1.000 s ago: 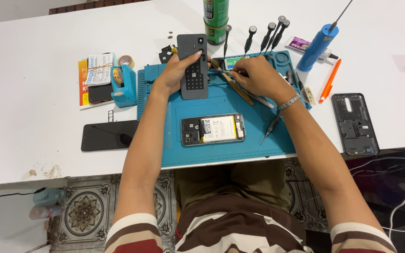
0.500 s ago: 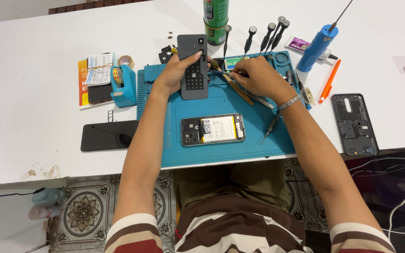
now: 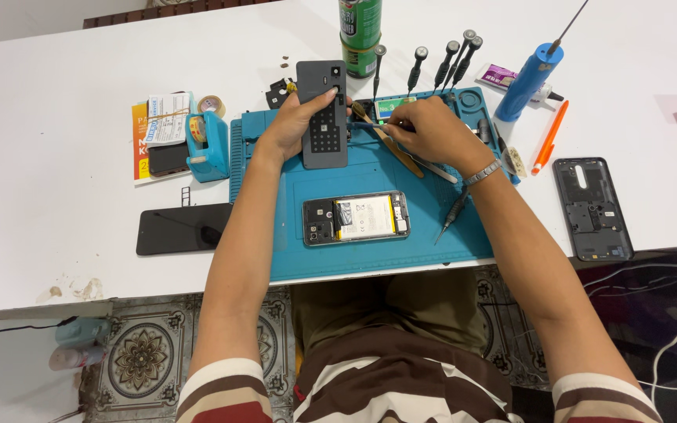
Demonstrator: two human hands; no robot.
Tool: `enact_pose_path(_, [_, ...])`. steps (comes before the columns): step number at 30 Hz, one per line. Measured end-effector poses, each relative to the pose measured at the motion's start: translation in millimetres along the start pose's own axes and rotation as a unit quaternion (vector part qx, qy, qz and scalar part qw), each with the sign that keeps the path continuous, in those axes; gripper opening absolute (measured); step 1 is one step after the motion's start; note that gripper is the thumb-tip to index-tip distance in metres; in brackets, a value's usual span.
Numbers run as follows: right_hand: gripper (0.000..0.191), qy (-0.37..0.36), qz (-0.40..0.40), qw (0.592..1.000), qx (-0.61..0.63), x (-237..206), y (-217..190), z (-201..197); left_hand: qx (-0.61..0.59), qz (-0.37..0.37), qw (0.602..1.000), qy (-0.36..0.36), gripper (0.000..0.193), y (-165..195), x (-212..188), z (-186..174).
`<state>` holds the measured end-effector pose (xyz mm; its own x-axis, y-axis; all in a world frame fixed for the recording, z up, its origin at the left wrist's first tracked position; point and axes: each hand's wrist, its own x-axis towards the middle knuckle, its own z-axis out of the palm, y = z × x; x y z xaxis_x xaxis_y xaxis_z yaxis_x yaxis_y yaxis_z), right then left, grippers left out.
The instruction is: The person works on a disassembled smartphone, using a plastic pry tool to separate the battery and a brush to clean the back cover. They then place a clear protective film over the back cover.
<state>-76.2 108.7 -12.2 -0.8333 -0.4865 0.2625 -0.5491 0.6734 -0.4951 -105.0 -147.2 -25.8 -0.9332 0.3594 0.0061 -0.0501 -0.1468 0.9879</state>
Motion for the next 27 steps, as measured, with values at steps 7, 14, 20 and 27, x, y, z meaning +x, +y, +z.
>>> enact_pose_path(7, [0.021,-0.005,0.014,1.000,-0.012,0.8,-0.6,-0.6,0.011,0.005,1.000,0.005,0.038,-0.4,0.2,1.1])
enact_pose_path(14, [0.021,0.009,0.007,1.000,-0.012,0.7,-0.1,0.0,0.003,0.004,1.000,-0.002,0.038,0.6,0.4,0.1])
enact_pose_path(20, [0.020,0.013,0.002,1.000,-0.013,1.1,0.7,1.4,-0.004,0.002,1.000,-0.003,0.037,0.7,-0.3,-0.2])
enact_pose_path(27, [0.020,0.018,-0.014,1.000,-0.004,-1.0,-1.4,0.6,-0.002,0.003,1.000,-0.006,0.035,0.4,-1.2,0.7])
